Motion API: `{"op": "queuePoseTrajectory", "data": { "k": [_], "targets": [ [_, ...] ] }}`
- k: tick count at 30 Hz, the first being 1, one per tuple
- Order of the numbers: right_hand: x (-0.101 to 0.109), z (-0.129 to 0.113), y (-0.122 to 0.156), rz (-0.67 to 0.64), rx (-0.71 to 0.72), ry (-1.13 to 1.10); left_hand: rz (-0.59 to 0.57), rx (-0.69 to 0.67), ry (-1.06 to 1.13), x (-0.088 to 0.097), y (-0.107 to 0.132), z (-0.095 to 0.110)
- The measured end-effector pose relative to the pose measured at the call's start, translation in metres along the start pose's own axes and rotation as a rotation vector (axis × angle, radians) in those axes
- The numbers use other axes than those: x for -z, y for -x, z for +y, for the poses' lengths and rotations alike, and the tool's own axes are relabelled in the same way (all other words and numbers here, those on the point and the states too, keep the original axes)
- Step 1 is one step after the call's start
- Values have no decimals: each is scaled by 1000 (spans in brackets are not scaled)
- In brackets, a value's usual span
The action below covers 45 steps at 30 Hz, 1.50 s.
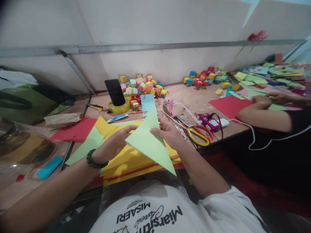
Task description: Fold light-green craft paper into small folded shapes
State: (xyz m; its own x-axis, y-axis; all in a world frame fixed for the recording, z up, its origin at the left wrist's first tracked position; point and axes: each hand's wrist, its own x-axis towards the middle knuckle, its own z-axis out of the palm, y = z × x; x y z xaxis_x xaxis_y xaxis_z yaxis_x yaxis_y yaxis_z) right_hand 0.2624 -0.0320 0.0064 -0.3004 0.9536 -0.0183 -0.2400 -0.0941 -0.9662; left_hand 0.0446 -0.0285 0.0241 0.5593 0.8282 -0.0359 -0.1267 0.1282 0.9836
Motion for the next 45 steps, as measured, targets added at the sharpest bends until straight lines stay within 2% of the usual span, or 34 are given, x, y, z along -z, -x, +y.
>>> {"op": "queuePoseTrajectory", "data": {
  "k": [3, 8, 10, 16, 25, 35, 45],
  "targets": [
    [4, 3, 0, 36, 58, 23, -45, 74, -29, -3, 3, 4],
    [7, -4, 4, 132, 84, 94, -21, 211, -89, 0, 7, 4],
    [6, -5, 4, 147, 58, 70, -16, 217, -98, 0, 8, 2],
    [2, 4, 4, 116, -159, 75, 1, 190, -116, -3, 9, -3],
    [3, 10, 9, 179, -71, 152, 63, 272, -47, 1, 12, -14],
    [-1, 18, 12, 243, 11, 200, 164, 102, -206, 0, 12, -23],
    [-9, 16, 19, 305, 17, 268, 196, 36, -322, -3, 13, -23]
  ]
}}
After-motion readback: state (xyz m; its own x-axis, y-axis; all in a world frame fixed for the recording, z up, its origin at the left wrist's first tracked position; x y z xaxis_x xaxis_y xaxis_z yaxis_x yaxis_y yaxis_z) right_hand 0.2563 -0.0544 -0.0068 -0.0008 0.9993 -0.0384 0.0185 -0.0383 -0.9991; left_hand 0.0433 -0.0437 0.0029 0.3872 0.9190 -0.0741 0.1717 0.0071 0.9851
